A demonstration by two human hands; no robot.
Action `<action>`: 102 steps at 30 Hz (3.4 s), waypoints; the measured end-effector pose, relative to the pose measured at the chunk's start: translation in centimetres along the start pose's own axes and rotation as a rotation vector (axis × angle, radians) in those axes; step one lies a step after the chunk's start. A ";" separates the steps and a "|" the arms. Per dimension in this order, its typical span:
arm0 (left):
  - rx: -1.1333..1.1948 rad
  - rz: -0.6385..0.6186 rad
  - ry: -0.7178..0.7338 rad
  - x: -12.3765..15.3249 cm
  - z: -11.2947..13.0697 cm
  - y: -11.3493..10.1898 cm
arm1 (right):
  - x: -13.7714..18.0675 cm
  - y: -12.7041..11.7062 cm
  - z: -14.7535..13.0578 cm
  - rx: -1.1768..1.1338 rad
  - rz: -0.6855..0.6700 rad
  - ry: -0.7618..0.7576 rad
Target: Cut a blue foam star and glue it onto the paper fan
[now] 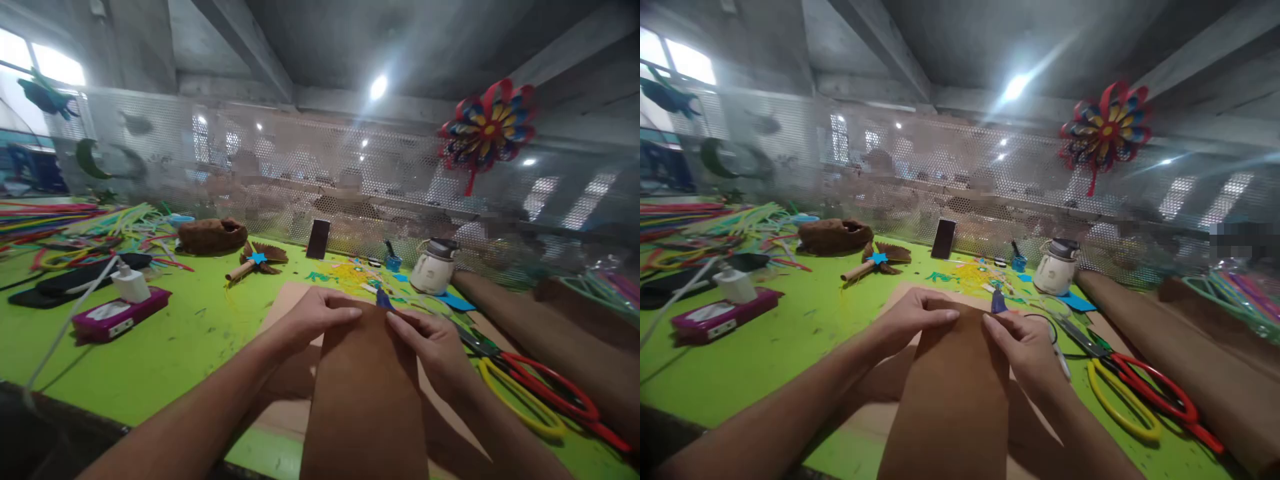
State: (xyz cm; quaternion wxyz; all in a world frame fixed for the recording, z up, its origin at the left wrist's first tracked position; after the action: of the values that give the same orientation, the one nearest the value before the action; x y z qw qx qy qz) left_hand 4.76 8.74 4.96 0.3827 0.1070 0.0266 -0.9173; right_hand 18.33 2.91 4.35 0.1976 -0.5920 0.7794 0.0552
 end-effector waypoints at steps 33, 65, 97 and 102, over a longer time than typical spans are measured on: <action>-0.017 -0.013 -0.043 0.3 -0.2 0.4 | 0.2 -1.8 0.8 -0.298 0.132 0.234; -0.521 -0.199 -0.064 0.7 -0.1 2.8 | 0.8 0.6 -2.8 0.051 -0.372 -0.193; -0.694 -0.266 -0.069 1.0 -0.6 3.1 | 1.4 1.6 -0.3 0.375 -0.295 0.196; -0.727 -0.268 -0.070 0.9 -0.9 3.3 | 1.4 1.9 -0.3 0.397 -0.276 0.189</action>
State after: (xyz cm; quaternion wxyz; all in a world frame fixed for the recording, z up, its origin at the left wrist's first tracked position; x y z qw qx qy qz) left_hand 6.62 5.90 4.04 0.2733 -0.0713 0.3506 -0.8929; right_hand 16.13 2.09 3.84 0.2419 -0.6447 0.7019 -0.1819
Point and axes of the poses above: each hand's wrist, its own x-axis away from the middle knuckle, its own y-axis out of the palm, z = x × y, the point moved 9 cm from there along -x, towards the middle knuckle, and after that the axes turned 5 degrees about z, right-handed, at the moved point
